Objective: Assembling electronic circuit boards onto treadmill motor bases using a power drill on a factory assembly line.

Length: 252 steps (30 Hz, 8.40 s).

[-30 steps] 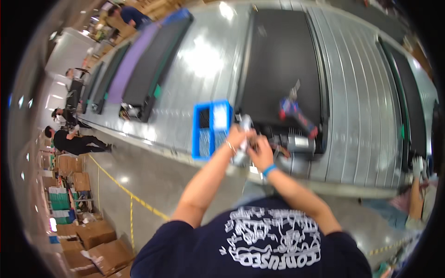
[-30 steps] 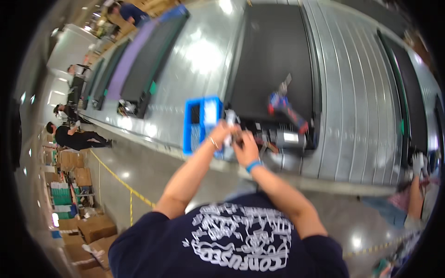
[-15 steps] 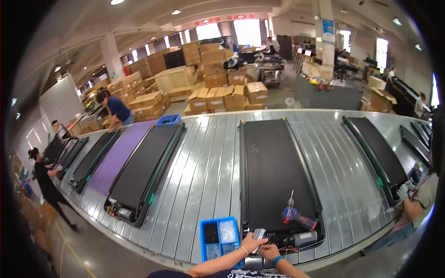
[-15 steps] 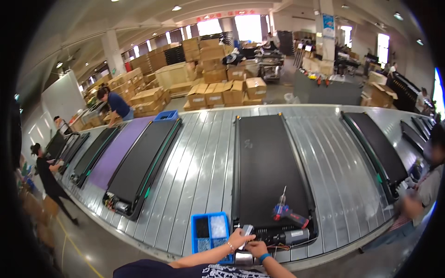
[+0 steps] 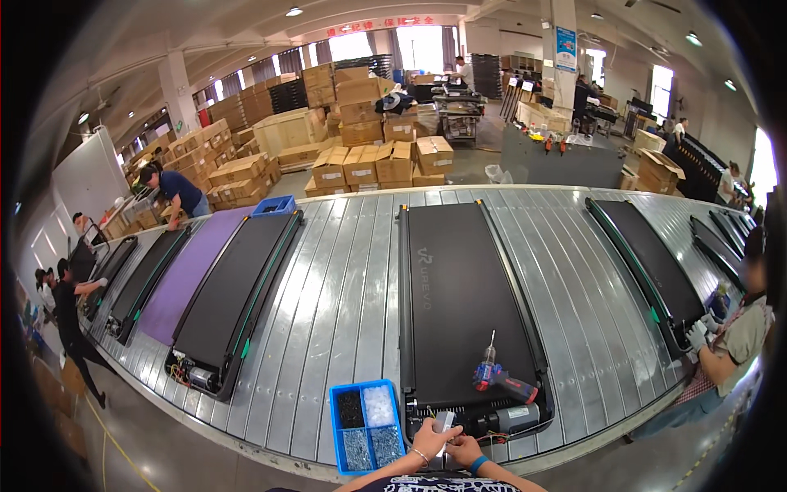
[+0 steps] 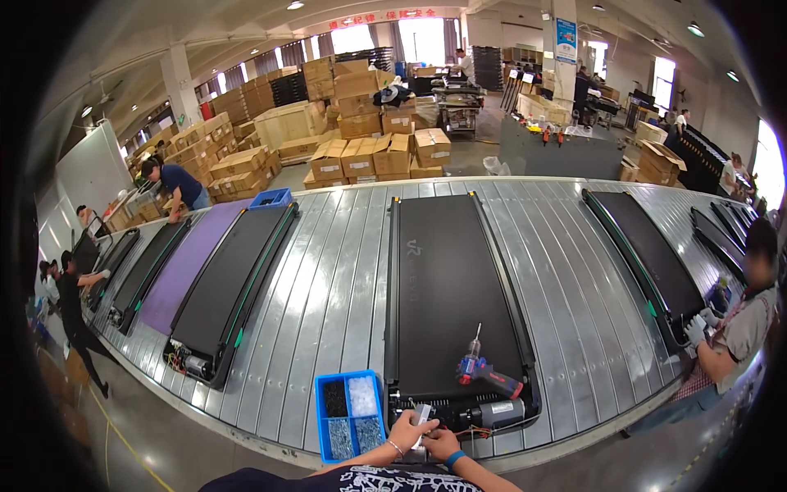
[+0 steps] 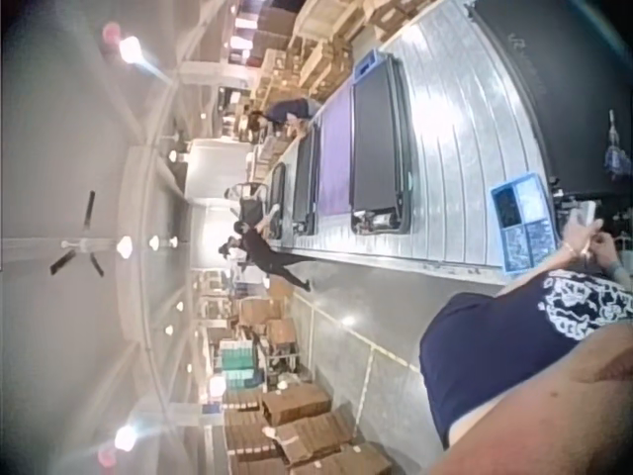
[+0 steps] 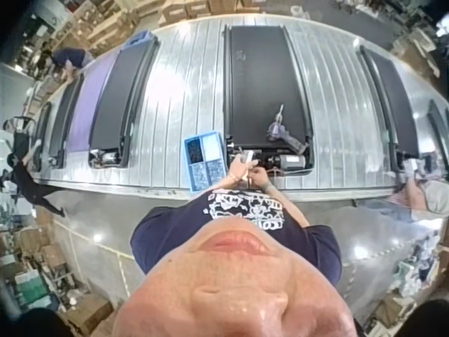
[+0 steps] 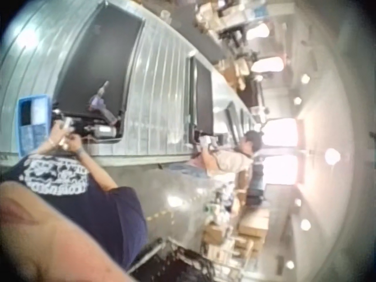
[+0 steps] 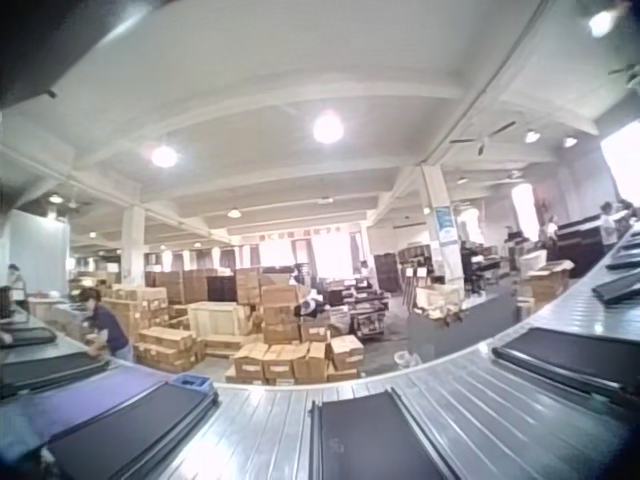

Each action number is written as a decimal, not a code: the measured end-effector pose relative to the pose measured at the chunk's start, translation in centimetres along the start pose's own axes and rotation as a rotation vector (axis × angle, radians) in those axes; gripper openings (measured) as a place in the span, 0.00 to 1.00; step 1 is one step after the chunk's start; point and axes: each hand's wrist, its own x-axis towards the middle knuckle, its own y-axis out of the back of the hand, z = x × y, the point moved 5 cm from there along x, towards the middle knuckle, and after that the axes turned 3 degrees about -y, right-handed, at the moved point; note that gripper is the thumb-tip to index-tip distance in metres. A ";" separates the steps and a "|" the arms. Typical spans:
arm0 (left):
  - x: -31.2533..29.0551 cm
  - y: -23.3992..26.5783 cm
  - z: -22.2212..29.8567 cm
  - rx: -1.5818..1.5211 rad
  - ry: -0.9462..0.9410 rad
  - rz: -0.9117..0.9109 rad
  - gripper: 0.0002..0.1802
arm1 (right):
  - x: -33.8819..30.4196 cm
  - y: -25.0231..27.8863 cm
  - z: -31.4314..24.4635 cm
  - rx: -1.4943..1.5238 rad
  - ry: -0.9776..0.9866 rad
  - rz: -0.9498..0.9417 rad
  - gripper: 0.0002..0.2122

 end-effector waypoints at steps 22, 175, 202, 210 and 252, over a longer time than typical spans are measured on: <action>-3.9 1.1 4.5 -0.144 0.012 0.331 0.44 | -4.0 2.7 -9.2 -0.392 0.499 -0.130 0.06; 7.1 -2.6 2.3 0.995 -0.522 -0.185 0.17 | -4.6 5.4 -5.9 -0.274 0.421 0.119 0.29; 0.3 -6.5 2.6 0.831 -0.481 -0.517 0.08 | -5.9 6.6 -5.2 -0.546 0.457 0.218 0.16; 3.1 -3.8 4.6 0.778 -0.274 -0.663 0.05 | -4.8 4.9 -5.4 -0.616 0.529 0.284 0.08; 6.9 -1.4 5.1 0.576 -0.481 -0.178 0.19 | -0.8 2.3 -3.5 0.221 0.066 0.792 0.05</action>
